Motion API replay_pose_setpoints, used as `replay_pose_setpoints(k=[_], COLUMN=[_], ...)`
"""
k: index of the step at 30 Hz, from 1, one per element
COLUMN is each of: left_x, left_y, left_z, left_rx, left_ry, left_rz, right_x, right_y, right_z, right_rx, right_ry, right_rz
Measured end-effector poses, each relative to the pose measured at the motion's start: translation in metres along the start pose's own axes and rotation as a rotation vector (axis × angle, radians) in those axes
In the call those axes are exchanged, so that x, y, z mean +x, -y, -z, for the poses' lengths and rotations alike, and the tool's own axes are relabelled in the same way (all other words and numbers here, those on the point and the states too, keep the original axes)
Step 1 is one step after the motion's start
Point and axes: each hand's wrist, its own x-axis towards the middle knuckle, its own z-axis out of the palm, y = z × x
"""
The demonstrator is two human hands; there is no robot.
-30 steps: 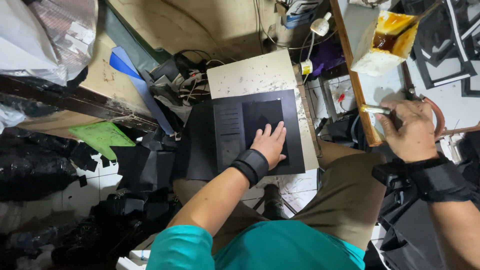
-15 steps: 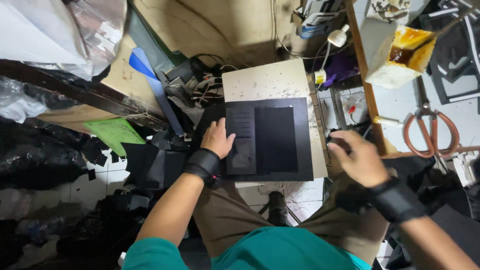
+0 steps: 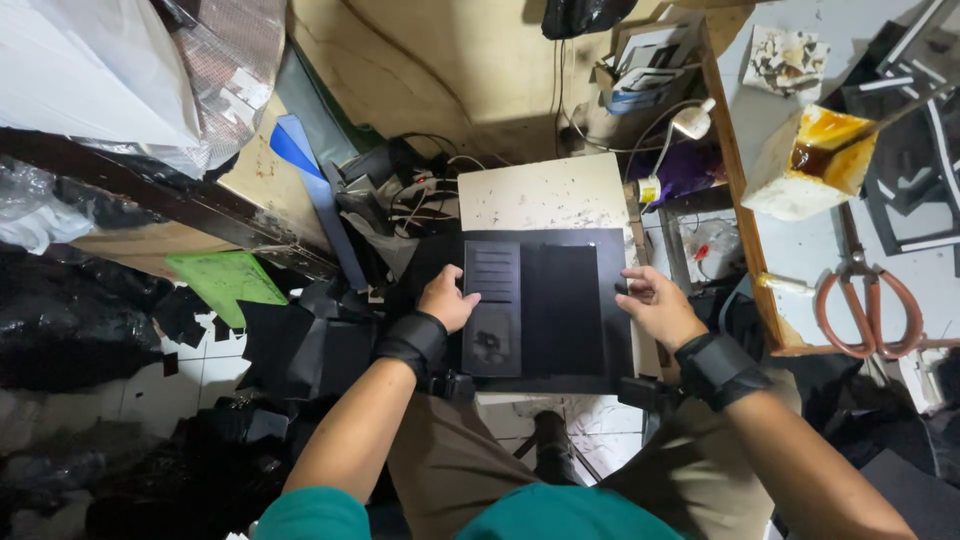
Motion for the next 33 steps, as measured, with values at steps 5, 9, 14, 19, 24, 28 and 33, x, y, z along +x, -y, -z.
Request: replay_pose_setpoints(k=[5,9,14,19,24,28,33], left_x=[-0.018,-0.026,-0.004,0.027,-0.014,-0.025,-0.035], left_y=[-0.036,-0.093,-0.159,-0.196,-0.183,-0.123,-0.067], left_z=[0.033,0.067,0.071,0.027,0.006,-0.024,-0.036], left_rx=[-0.042,-0.002,0.264,0.301,0.379,0.442,0.552], left_ry=[0.025,0.033,-0.032,-0.119,-0.203,-0.072,-0.014], left_rz=[-0.127,-0.255,-0.559,-0.748,-0.838,-0.865,-0.777], right_x=[0.009,-0.011,-0.052,-0.119,-0.125,-0.106,-0.063], right_y=[0.000,-0.001,-0.051,-0.010,0.001,0.028,0.035], right_z=[-0.001,0.002,-0.011,-0.050,-0.039,-0.002,0.016], right_rx=[-0.167,-0.304,0.081,0.122,0.173,-0.617,-1.141], right_ry=[0.055,0.067,0.025,0.128,0.370,0.213,-0.010], right_rz=[0.039,0.107,0.075,0.021,-0.102,0.111,0.538])
